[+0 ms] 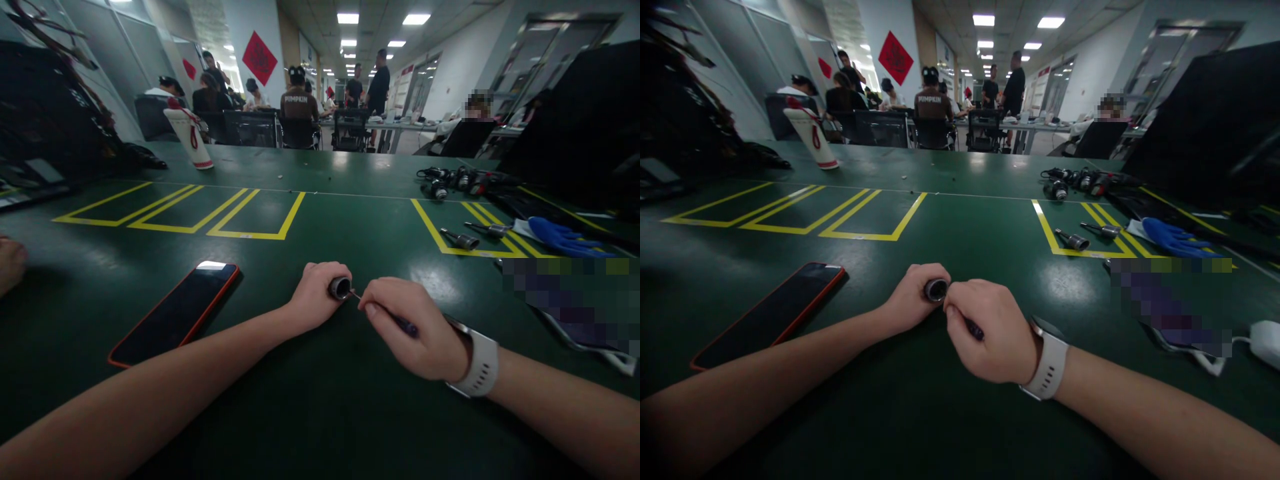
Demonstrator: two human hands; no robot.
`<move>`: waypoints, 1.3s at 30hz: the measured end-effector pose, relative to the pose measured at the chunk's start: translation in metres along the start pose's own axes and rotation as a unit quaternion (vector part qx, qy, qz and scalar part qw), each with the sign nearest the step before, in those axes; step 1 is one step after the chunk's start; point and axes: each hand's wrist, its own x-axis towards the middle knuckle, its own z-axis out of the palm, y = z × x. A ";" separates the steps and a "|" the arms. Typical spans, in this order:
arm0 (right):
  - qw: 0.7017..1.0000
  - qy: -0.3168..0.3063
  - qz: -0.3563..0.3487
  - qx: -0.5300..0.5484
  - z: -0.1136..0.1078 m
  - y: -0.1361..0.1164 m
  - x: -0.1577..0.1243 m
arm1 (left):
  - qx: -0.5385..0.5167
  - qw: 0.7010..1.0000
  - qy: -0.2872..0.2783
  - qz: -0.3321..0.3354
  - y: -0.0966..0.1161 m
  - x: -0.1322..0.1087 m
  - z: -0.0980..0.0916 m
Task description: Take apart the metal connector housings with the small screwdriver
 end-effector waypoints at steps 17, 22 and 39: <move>0.893 0.119 0.244 0.358 0.006 0.028 0.005 | -0.054 0.998 0.015 -0.002 0.001 0.001 -0.001; 0.995 0.049 0.039 0.081 -0.001 0.010 0.000 | -0.036 0.999 0.011 -0.004 0.000 0.001 0.000; 0.810 0.128 0.322 0.474 0.009 0.027 0.008 | -0.055 0.997 0.047 -0.011 0.001 0.000 -0.002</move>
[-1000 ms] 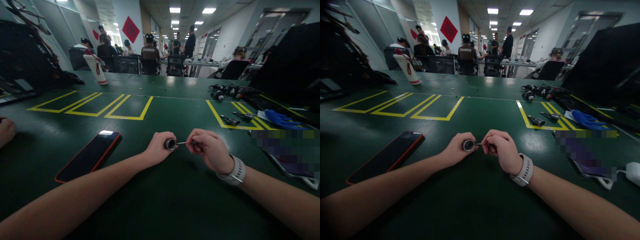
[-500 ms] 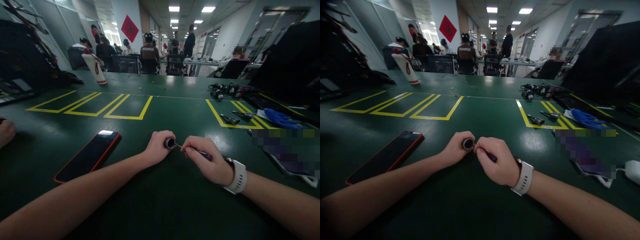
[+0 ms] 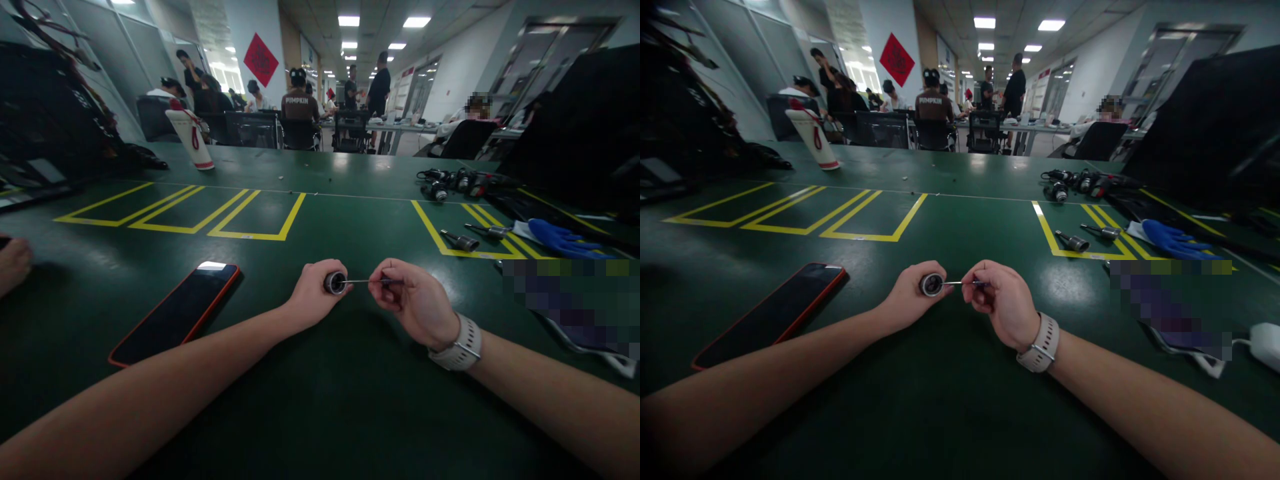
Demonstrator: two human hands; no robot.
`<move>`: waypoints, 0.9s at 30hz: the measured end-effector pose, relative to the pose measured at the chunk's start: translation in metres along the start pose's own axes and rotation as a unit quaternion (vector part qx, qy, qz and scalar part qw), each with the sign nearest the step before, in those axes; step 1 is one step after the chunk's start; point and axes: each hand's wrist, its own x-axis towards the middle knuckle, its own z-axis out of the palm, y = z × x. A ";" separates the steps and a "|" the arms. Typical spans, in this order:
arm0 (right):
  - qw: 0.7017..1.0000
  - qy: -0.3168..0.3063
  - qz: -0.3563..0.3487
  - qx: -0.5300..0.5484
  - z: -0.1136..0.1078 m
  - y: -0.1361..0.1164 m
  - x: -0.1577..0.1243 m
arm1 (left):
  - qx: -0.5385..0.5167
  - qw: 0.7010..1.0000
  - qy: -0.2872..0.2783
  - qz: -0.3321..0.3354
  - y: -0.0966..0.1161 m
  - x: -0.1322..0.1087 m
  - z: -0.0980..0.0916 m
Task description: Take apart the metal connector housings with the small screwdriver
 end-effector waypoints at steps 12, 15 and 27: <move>0.990 -0.044 -0.074 -0.113 0.000 -0.002 -0.008 | 0.015 1.000 -0.002 -0.006 0.001 0.000 -0.001; 1.000 -0.017 -0.015 -0.014 0.002 0.000 -0.003 | -0.006 1.000 0.010 -0.003 0.003 -0.001 -0.002; 0.977 -0.040 -0.131 -0.164 0.000 -0.006 -0.008 | 0.000 1.000 0.001 0.010 0.004 -0.001 -0.003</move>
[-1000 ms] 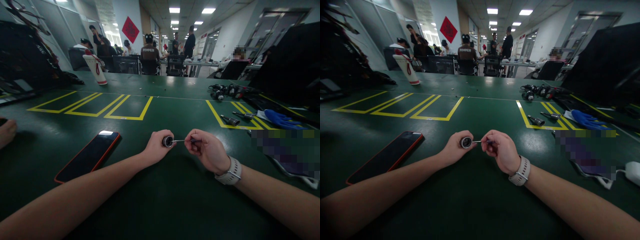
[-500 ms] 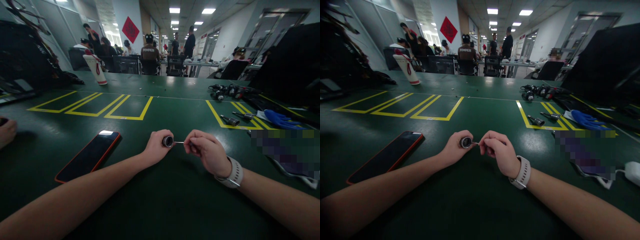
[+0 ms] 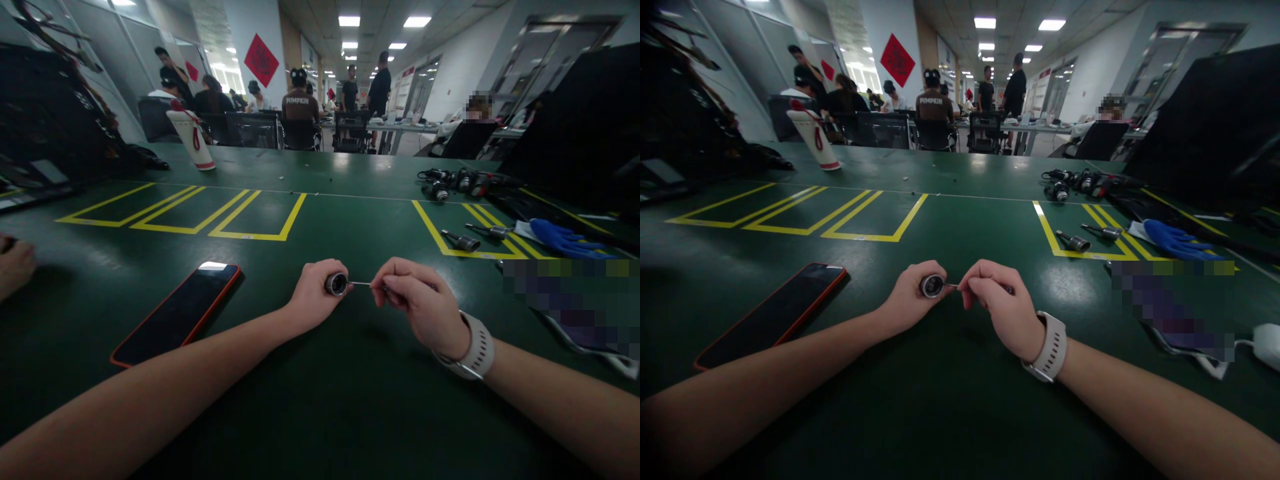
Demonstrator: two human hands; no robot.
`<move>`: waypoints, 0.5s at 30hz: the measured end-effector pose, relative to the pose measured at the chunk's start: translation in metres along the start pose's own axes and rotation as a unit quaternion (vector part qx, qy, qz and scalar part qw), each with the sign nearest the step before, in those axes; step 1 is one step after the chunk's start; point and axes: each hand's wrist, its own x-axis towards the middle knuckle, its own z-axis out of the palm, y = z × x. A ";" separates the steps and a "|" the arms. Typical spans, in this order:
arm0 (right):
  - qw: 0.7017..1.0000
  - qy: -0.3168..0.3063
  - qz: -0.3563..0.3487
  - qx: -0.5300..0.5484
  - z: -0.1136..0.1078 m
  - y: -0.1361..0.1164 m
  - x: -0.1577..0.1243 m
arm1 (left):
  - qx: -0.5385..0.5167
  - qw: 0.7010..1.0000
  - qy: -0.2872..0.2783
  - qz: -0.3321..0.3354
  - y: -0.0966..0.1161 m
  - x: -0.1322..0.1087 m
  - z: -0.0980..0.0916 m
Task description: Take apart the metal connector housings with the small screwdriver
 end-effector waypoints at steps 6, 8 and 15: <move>0.997 -0.020 0.054 0.048 0.001 -0.003 0.001 | 0.032 0.999 0.004 0.006 0.000 -0.001 0.000; 0.988 0.005 0.102 0.119 0.003 -0.001 0.003 | 0.009 1.000 0.013 0.005 0.000 -0.001 0.000; 0.977 0.016 0.124 0.175 0.005 0.004 0.004 | -0.046 0.999 0.014 -0.002 0.001 0.000 0.000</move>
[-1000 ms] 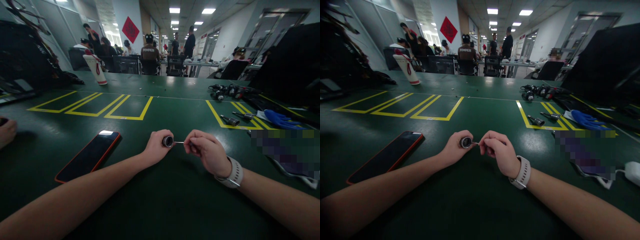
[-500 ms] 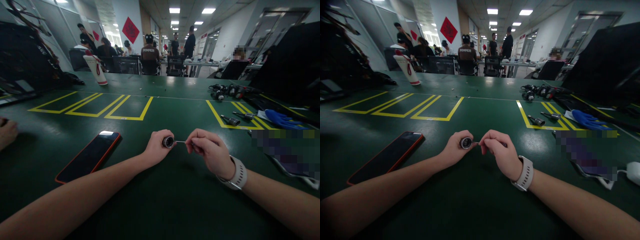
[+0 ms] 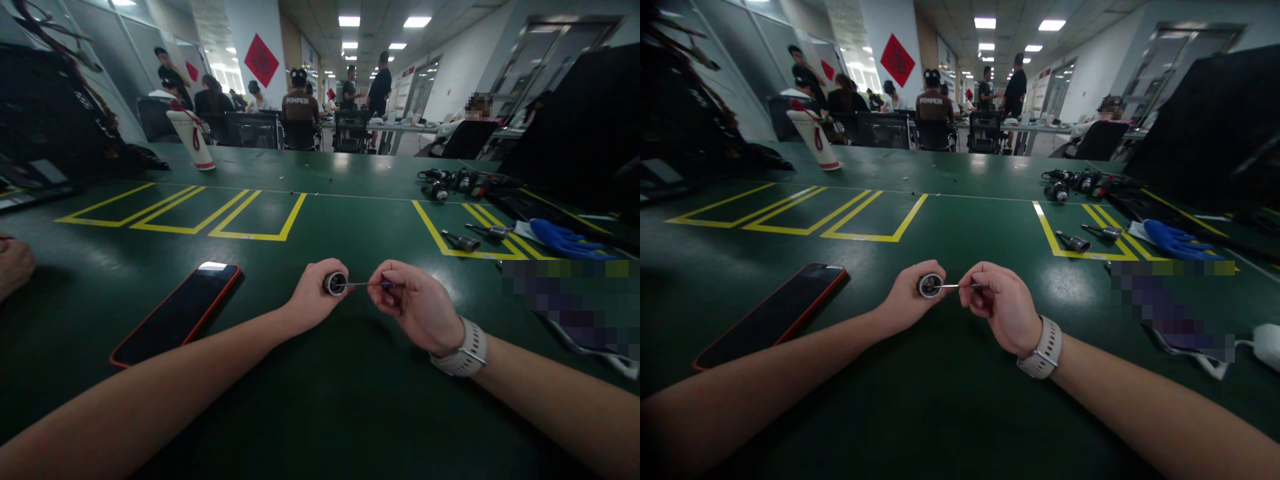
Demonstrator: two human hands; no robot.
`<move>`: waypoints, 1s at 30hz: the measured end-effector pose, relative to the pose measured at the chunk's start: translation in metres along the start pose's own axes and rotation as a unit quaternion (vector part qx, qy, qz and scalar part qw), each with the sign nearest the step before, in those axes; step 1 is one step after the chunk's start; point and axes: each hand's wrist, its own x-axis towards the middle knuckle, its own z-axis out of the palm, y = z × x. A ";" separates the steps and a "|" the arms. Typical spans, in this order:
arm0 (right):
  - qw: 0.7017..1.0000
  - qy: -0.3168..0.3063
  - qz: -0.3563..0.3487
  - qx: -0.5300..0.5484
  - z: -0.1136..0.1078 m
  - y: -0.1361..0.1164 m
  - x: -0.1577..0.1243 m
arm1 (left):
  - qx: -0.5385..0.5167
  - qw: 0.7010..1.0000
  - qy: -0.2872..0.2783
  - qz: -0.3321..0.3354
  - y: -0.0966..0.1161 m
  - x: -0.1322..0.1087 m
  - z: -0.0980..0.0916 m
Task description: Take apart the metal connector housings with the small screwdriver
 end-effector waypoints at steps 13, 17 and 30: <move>0.995 -0.020 -0.028 -0.097 -0.003 -0.008 -0.002 | 0.056 0.998 -0.022 0.012 -0.004 0.000 0.001; 1.000 -0.002 0.010 -0.004 -0.004 -0.002 0.002 | 0.031 0.999 -0.015 0.010 -0.005 0.000 0.001; 0.992 -0.002 -0.055 -0.115 -0.002 -0.009 0.000 | 0.038 0.999 -0.027 0.008 -0.005 0.001 0.003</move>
